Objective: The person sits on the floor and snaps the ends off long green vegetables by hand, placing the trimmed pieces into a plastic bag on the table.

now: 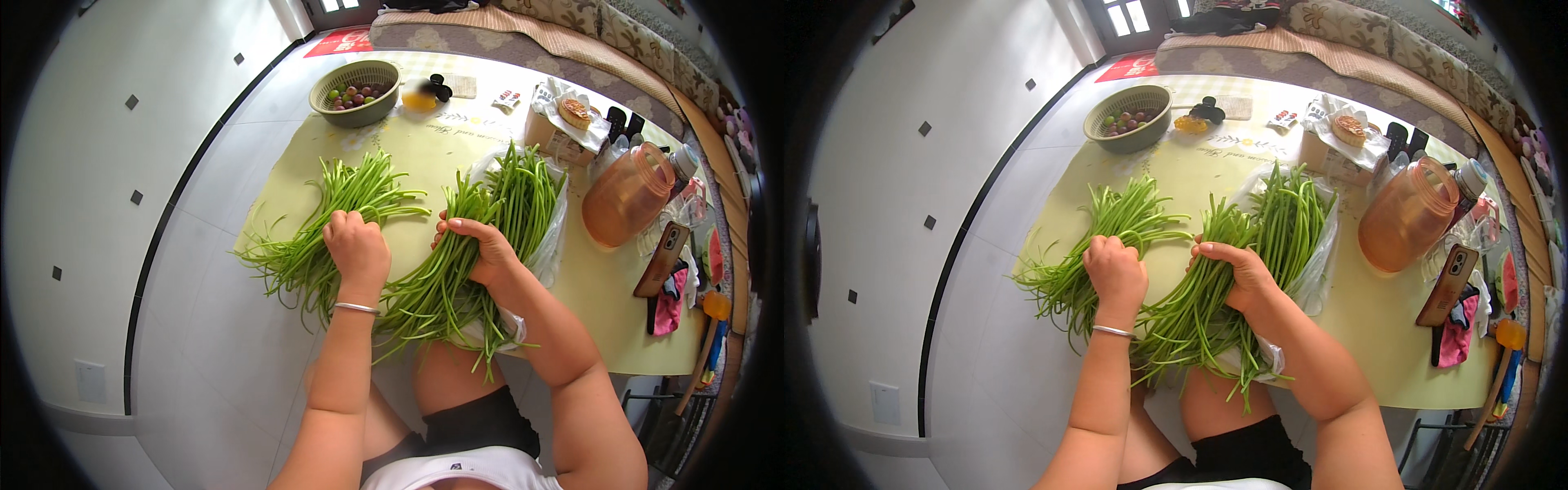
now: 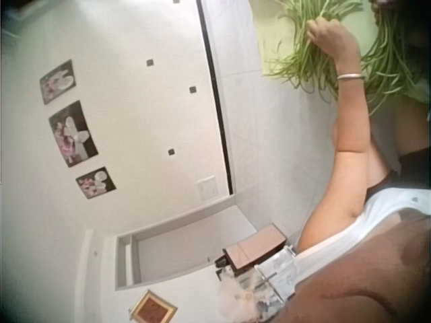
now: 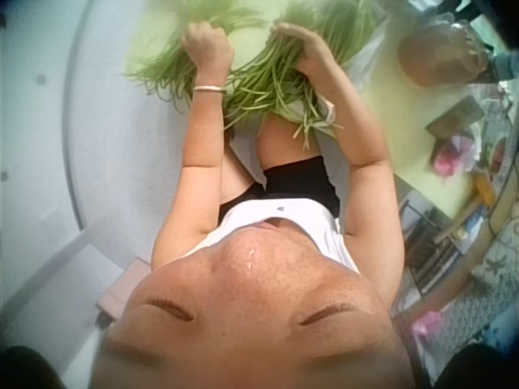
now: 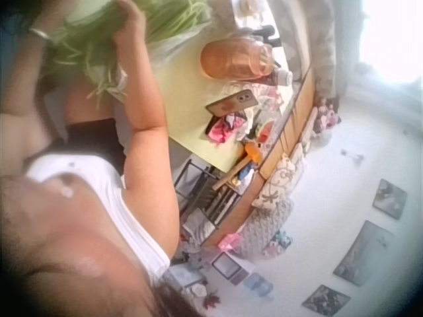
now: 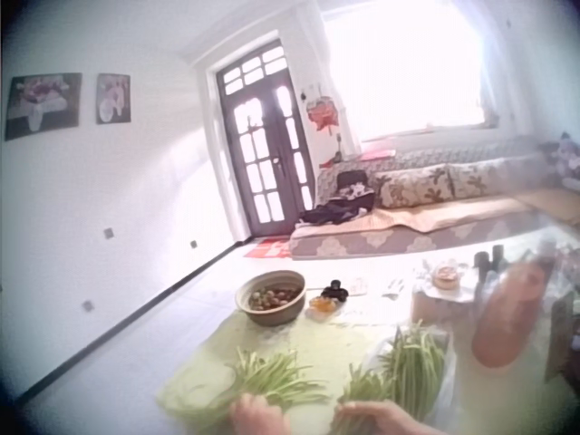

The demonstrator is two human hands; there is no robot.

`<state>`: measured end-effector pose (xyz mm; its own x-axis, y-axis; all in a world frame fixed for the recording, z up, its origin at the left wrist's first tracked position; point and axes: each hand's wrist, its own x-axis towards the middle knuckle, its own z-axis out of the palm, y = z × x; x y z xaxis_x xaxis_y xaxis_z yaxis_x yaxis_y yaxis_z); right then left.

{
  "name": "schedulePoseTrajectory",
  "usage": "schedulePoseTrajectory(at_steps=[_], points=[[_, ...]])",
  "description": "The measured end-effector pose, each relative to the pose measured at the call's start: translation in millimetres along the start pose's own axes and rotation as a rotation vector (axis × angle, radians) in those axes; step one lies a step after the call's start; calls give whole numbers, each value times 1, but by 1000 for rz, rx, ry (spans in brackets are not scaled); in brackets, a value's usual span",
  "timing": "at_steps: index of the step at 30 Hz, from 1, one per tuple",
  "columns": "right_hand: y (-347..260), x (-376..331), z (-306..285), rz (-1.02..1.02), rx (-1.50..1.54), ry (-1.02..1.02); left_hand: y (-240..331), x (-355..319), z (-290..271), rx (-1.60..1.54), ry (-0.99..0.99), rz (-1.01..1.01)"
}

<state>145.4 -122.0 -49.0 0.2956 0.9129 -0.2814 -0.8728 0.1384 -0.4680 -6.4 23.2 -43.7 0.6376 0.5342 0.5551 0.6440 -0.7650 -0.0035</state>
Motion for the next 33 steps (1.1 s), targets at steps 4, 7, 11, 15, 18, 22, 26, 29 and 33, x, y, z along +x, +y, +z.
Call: schedulePoseTrajectory(at_steps=[4,7,11,15,18,22,26,29,33], points=[[0,-2,1,-7,-9,16,3,0,0,-4,4,-11],[0,-1,2,1,-2,22,6,5,-16,-190,6,-46],[-2,-2,-2,14,-29,40,24,15,-48,-649,-4,-60],[1,-1,1,18,-29,47,45,10,-52,-845,23,81],[0,-3,3,4,-20,42,57,4,-47,-820,22,96],[1,-1,0,-27,-49,62,59,7,-50,-840,36,190],[0,-4,4,-23,-43,105,48,11,-50,-951,20,148],[-1,-5,7,-25,-45,88,29,12,-39,-750,150,-67],[-1,-2,0,-20,-67,51,11,10,-18,-560,12,-180]])
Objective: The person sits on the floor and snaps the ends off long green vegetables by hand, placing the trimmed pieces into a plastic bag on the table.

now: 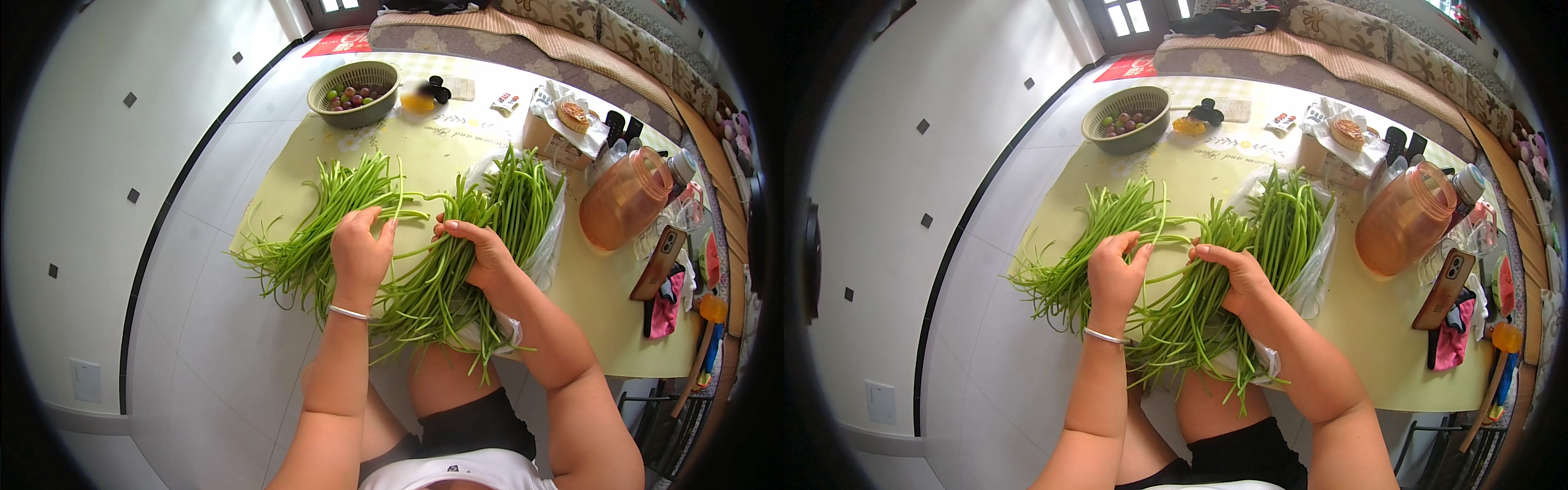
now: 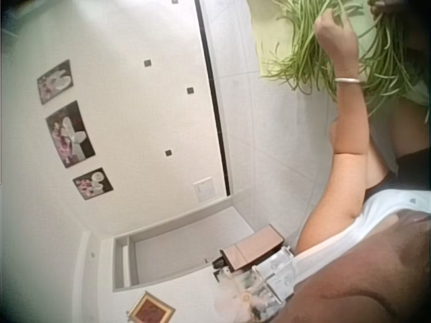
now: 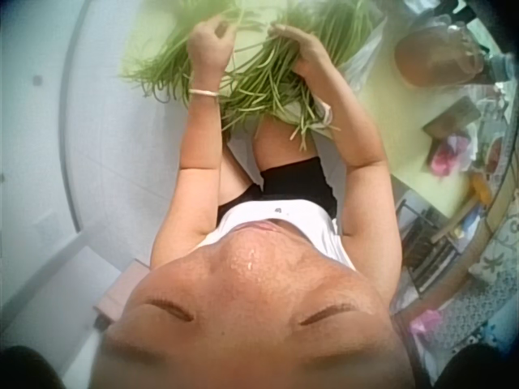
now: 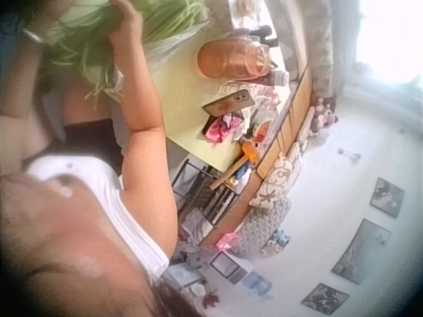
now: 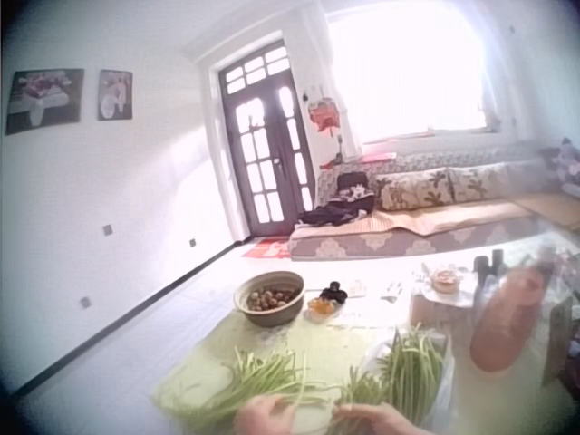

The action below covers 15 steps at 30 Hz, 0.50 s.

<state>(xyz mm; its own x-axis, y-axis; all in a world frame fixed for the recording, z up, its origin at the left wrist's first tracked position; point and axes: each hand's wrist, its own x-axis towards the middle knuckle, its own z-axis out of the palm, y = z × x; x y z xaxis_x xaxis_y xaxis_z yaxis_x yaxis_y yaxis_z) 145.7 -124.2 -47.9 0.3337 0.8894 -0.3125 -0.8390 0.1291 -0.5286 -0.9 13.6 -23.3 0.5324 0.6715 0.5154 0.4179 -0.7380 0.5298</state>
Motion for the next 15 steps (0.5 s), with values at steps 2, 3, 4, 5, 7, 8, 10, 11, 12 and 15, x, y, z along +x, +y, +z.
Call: schedulePoseTrajectory(at_steps=[2,3,4,5,7,8,10,11,12,15], points=[[0,0,-1,4,-9,-13,5,0,-3,-143,-144,-171],[0,0,-1,6,-6,-12,6,0,-4,-214,-216,-256],[0,0,1,7,-4,-11,5,0,-4,-302,-251,-305],[0,-1,2,5,10,1,4,-1,-2,-388,-285,-354],[1,-1,5,1,37,26,4,-1,-3,-522,-299,-403],[1,0,5,8,49,29,5,-2,-5,-569,-279,-404],[3,2,3,22,73,37,9,-2,-13,-599,-256,-385],[1,1,0,23,69,19,15,0,-18,-588,-261,-364],[0,0,-2,25,65,1,21,1,-24,-577,-264,-344],[-1,-1,-1,40,72,-60,32,-1,-37,-620,-370,-324]])
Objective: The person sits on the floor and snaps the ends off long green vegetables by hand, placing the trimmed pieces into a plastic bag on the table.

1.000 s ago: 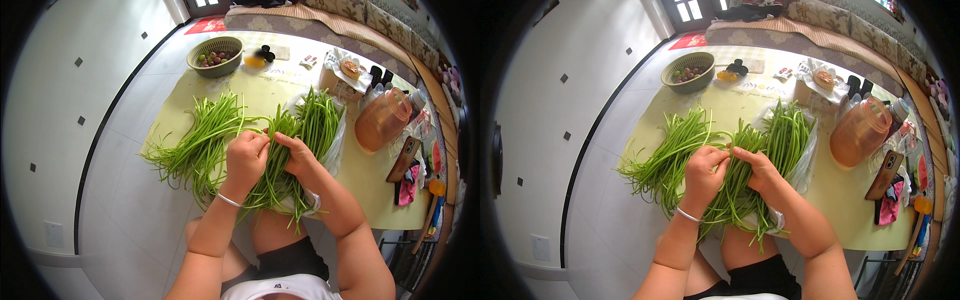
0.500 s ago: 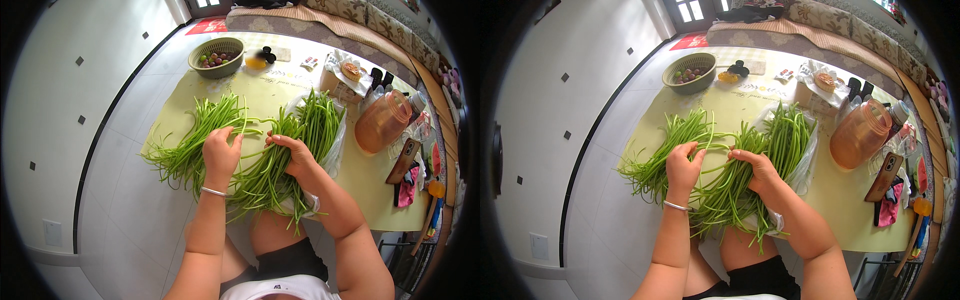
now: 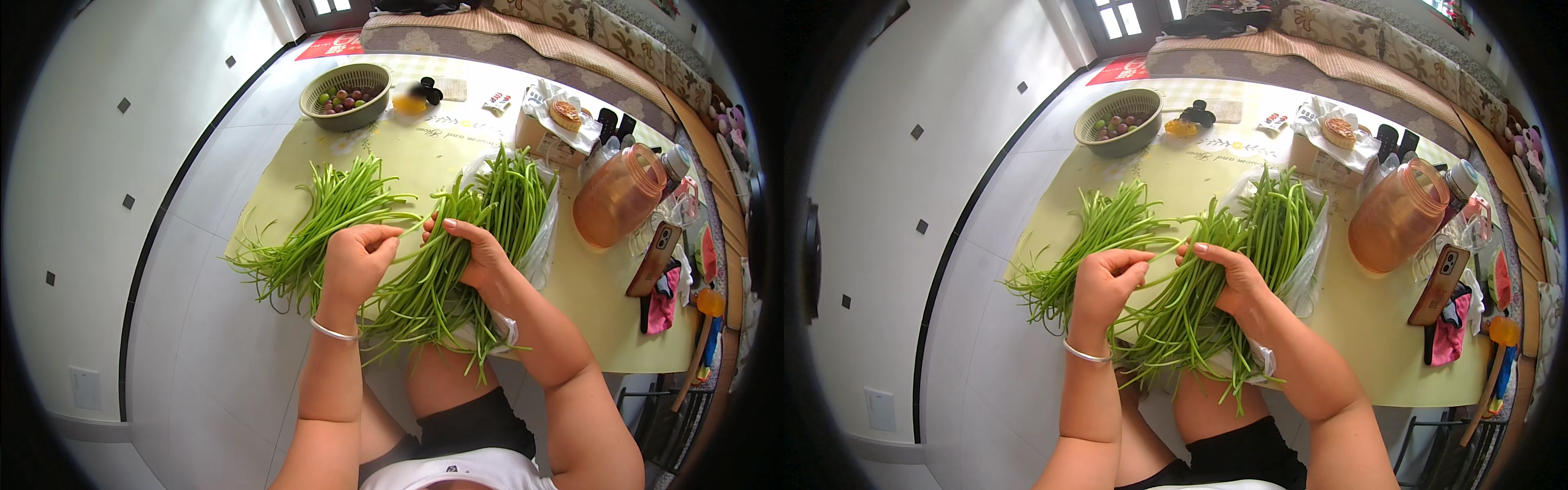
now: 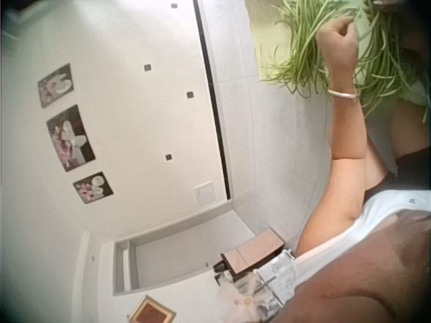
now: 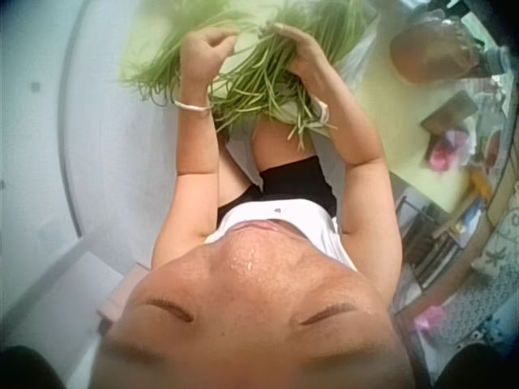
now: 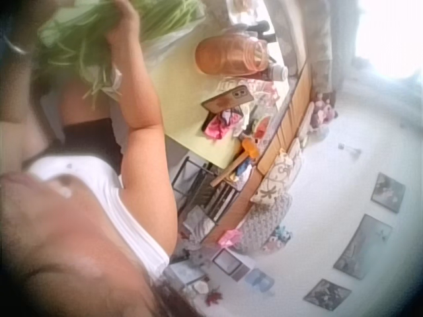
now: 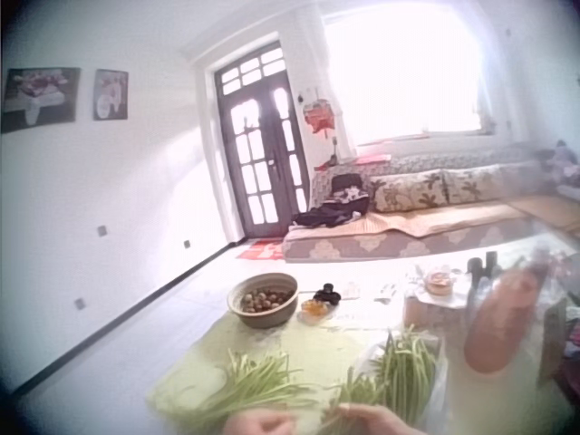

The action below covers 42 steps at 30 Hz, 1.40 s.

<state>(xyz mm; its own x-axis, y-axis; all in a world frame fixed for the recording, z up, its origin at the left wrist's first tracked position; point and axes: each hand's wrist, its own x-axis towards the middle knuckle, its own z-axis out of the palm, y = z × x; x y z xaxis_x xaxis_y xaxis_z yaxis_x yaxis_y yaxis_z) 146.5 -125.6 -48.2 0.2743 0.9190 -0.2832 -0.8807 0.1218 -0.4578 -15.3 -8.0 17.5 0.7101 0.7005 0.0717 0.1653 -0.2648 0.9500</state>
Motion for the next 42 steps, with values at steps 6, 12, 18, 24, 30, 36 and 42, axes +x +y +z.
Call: schedulePoseTrajectory(at_steps=[6,12,18,24,30,36,42], points=[[0,-2,4,0,-15,-24,2,-4,-5,192,-103,96],[0,-1,6,35,31,-65,7,-6,-4,276,-210,172],[-2,2,-4,23,43,-36,-3,3,-7,548,102,329],[0,2,-1,24,58,-36,-44,20,-27,1032,484,315],[-2,-3,3,18,-1,-46,-54,25,-26,1070,526,299],[-1,-3,7,7,-2,-85,-40,21,-32,985,520,327],[-5,-3,-1,16,23,-71,-3,7,-4,524,320,310]])
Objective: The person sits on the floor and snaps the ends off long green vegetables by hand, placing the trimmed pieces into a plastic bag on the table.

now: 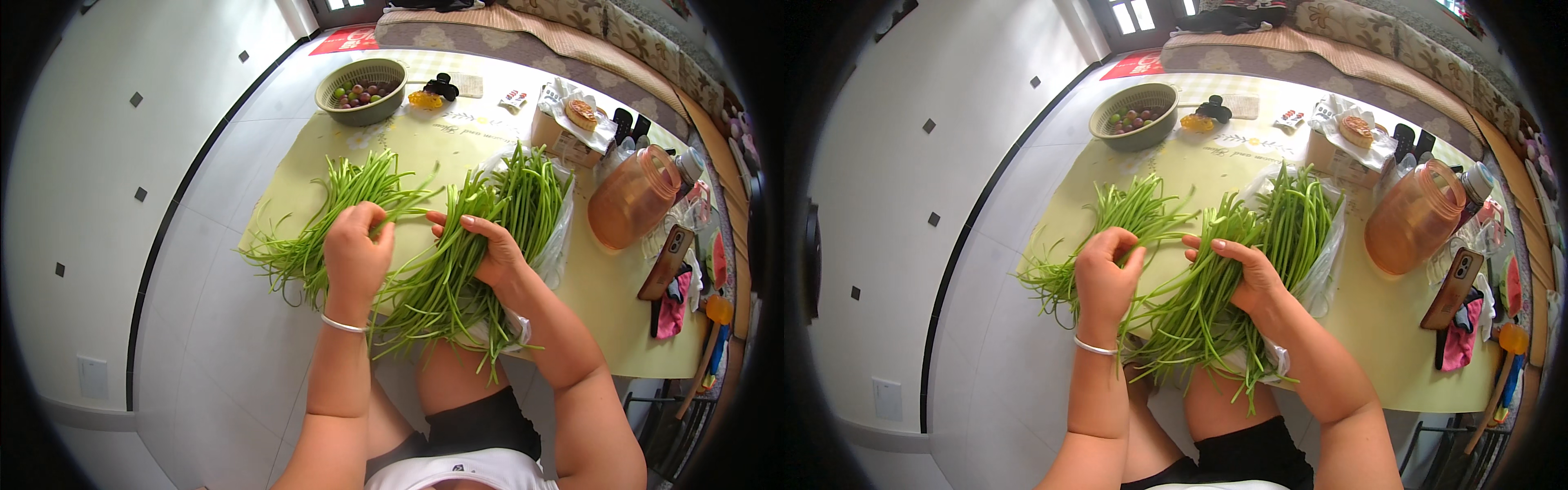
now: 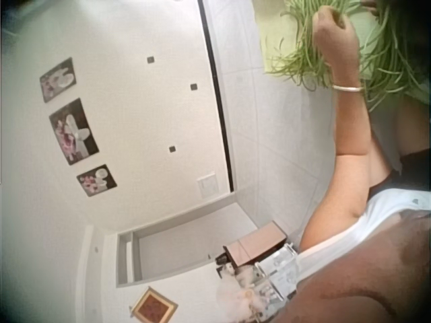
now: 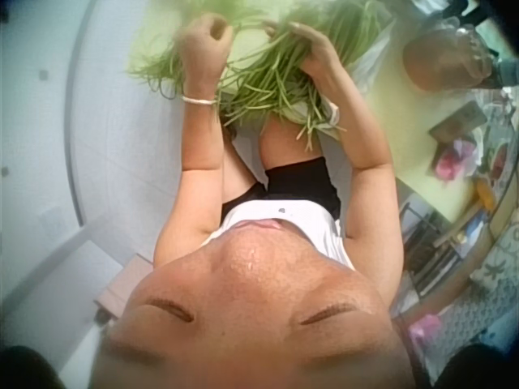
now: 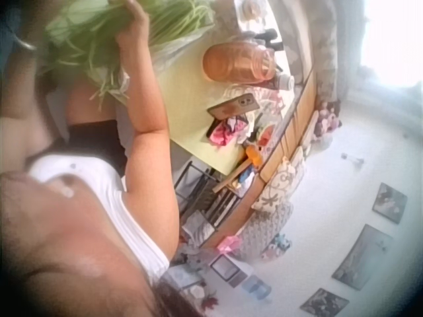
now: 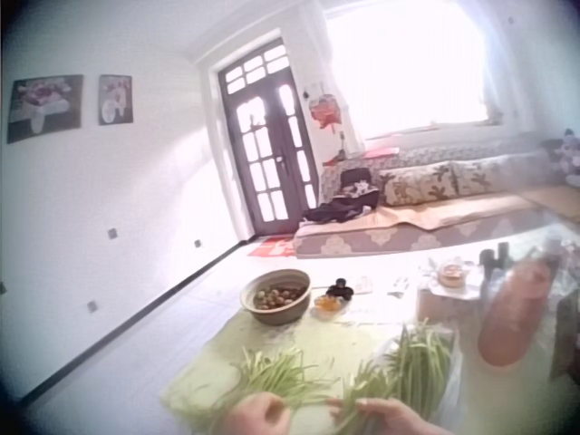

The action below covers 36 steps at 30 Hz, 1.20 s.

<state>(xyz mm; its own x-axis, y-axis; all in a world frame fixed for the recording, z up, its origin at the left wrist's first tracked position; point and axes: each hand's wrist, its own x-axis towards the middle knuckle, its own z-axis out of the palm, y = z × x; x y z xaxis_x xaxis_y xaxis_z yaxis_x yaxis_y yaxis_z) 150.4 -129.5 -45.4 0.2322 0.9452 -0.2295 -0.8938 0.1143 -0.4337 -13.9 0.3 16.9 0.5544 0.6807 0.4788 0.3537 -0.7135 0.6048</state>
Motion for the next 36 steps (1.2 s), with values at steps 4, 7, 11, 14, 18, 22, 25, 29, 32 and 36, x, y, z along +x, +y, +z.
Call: schedulePoseTrajectory(at_steps=[4,7,11,14,18,22,25,29,32,36], points=[[1,5,-2,78,42,-91,21,-15,10,-71,-124,52],[3,3,6,-18,36,-79,26,-23,23,-149,-161,112],[5,5,-2,-88,52,-129,26,-21,18,-302,-263,2],[5,5,-5,-94,33,-89,21,-17,11,-468,-405,-117],[4,2,0,-84,-6,-77,-8,-4,2,-391,-364,-242],[4,4,-5,-34,3,-50,-34,2,-12,197,-209,-192],[5,5,-5,6,23,-38,-50,1,-10,325,-128,-181],[6,6,-5,-48,40,-35,-45,0,2,460,-84,-170],[6,7,-5,-77,48,-55,-46,-1,4,507,-32,-160],[6,5,-2,-76,42,-65,-54,-2,7,555,-13,-135]])
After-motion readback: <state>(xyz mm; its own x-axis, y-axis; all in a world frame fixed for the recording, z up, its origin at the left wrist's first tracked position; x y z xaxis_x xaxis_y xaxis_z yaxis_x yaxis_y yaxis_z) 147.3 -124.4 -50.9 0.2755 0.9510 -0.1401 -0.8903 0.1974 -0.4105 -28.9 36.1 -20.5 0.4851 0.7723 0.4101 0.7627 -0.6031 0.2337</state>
